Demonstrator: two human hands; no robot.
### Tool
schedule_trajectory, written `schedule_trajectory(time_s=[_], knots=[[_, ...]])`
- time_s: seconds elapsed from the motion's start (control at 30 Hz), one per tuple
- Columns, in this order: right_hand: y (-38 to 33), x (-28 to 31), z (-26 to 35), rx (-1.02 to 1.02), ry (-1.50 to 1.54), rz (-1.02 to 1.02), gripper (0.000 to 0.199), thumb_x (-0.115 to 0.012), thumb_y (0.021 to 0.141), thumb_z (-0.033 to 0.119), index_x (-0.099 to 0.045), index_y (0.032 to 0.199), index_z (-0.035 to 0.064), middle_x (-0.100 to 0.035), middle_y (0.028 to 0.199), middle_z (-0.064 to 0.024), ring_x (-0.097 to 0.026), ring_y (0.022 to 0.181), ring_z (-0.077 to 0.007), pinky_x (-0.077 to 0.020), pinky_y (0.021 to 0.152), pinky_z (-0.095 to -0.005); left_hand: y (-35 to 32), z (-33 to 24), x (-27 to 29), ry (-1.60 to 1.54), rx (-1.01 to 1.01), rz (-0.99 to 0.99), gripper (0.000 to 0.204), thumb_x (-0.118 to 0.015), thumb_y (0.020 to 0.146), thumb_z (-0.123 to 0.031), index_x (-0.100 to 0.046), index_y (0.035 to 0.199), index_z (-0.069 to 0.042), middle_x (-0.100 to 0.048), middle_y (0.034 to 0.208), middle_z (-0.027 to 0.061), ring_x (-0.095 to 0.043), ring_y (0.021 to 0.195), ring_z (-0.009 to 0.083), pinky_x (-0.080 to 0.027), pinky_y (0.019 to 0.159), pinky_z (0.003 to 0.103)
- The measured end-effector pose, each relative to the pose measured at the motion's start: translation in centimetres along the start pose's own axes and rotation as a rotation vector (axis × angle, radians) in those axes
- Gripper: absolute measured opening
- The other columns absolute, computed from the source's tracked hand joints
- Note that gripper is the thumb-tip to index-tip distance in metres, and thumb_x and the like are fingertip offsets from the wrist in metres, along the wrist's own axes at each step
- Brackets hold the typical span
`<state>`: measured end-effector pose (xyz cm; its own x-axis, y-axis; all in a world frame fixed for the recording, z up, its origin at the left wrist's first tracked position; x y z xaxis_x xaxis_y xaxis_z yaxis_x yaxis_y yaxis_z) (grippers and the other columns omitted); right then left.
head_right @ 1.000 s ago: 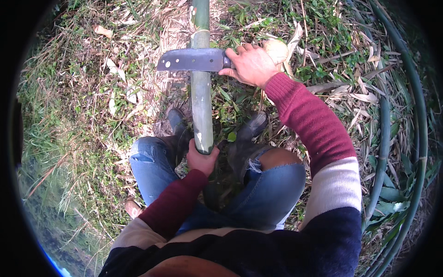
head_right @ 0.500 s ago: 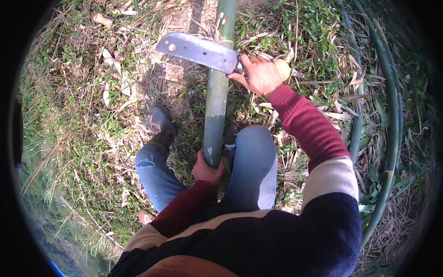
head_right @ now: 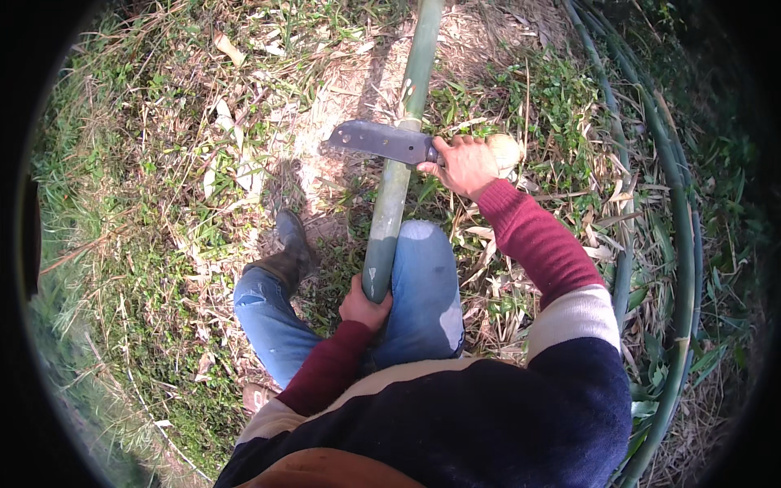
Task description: The person uses a large machete to chop a long bamboo pole into smaller sections. They hold the pole steady with one hand while striking it with the machete in the other hand, creating a pile of cut bamboo pieces on the ground.
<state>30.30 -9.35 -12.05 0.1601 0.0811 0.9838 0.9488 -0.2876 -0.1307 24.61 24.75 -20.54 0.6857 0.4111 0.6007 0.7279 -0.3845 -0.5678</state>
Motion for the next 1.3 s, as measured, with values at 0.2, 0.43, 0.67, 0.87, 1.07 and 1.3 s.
schedule_trajectory(time_s=[0.2, 0.43, 0.67, 0.87, 1.07, 1.3], knots=[[0.0, 1.1, 3.2, 0.362, -0.130, 0.298, 0.039, -0.058, 0.095, 0.040, -0.059, 0.120, 0.0093, -0.068, 0.072, -0.0131, -0.071, 0.065, -0.0317, -0.0550, 0.060, -0.0457, 0.3, 0.7, 0.5, -0.014, 0.032, 0.081, 0.070, -0.075, 0.075, -0.043, -0.048, 0.131, -0.011, -0.069, 0.110, 0.0224, -0.069, 0.094, 0.0417, -0.054, 0.084, 0.051], [3.6, 4.1, -2.1, -0.044, -0.205, 0.262, 0.023, -0.053, 0.093, 0.021, -0.065, 0.111, 0.0121, -0.071, 0.079, -0.0148, -0.072, 0.072, -0.0309, -0.0557, 0.064, -0.0452, 4.8, 2.4, 11.9, -0.437, -0.373, 0.185, 0.070, -0.079, 0.083, -0.036, -0.051, 0.139, -0.004, -0.070, 0.101, 0.0150, -0.069, 0.091, 0.0230, -0.054, 0.081, 0.037], [-0.4, -0.1, 2.6, 0.782, -0.158, 0.182, 0.027, -0.061, 0.081, 0.019, -0.067, 0.108, 0.0155, -0.070, 0.079, -0.0108, -0.071, 0.071, -0.0298, -0.0555, 0.065, -0.0457, 12.2, 13.4, 19.6, -1.119, -0.025, -0.593, 0.038, -0.069, 0.094, -0.018, -0.057, 0.124, 0.000, -0.070, 0.088, 0.0066, -0.066, 0.077, 0.0119, -0.050, 0.069, 0.024], [3.3, 3.5, 2.9, 0.008, -0.184, 0.388, 0.026, -0.060, 0.088, 0.026, -0.065, 0.111, 0.0141, -0.073, 0.086, -0.0160, -0.072, 0.073, -0.0322, -0.0563, 0.067, -0.0482, 12.8, 15.0, 19.7, -0.993, -0.025, -0.573, 0.032, -0.068, 0.094, -0.015, -0.060, 0.121, 0.000, -0.070, 0.085, 0.0058, -0.065, 0.073, 0.0119, -0.050, 0.068, 0.025], [1.6, -0.2, 3.1, 0.502, -0.184, 0.215, 0.019, -0.059, 0.089, 0.026, -0.064, 0.103, 0.0146, -0.070, 0.076, -0.0104, -0.071, 0.068, -0.0285, -0.0549, 0.066, -0.0447, 12.1, 15.5, 19.0, -0.946, 0.001, -0.581, 0.031, -0.067, 0.094, -0.015, -0.061, 0.120, 0.001, -0.069, 0.082, 0.0053, -0.064, 0.074, 0.0109, -0.050, 0.068, 0.025], [2.8, 4.0, 6.0, 0.323, -0.286, 0.426, 0.023, -0.062, 0.082, 0.016, -0.065, 0.104, 0.0106, -0.071, 0.080, -0.0151, -0.071, 0.069, -0.0314, -0.0554, 0.061, -0.0456, 12.1, 15.4, 19.9, -0.949, 0.052, -0.545, 0.032, -0.068, 0.094, -0.016, -0.062, 0.121, 0.000, -0.070, 0.085, 0.0064, -0.065, 0.075, 0.0113, -0.049, 0.068, 0.025]])
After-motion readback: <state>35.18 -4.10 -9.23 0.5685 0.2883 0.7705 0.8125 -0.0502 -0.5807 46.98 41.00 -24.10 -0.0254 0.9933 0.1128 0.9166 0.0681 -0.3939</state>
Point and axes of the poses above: each hand's wrist, its own y-axis towards the middle knuckle, its own x-axis out of the back of the hand, z = x × y, the point moved 3 cm from there along y, towards the middle knuckle
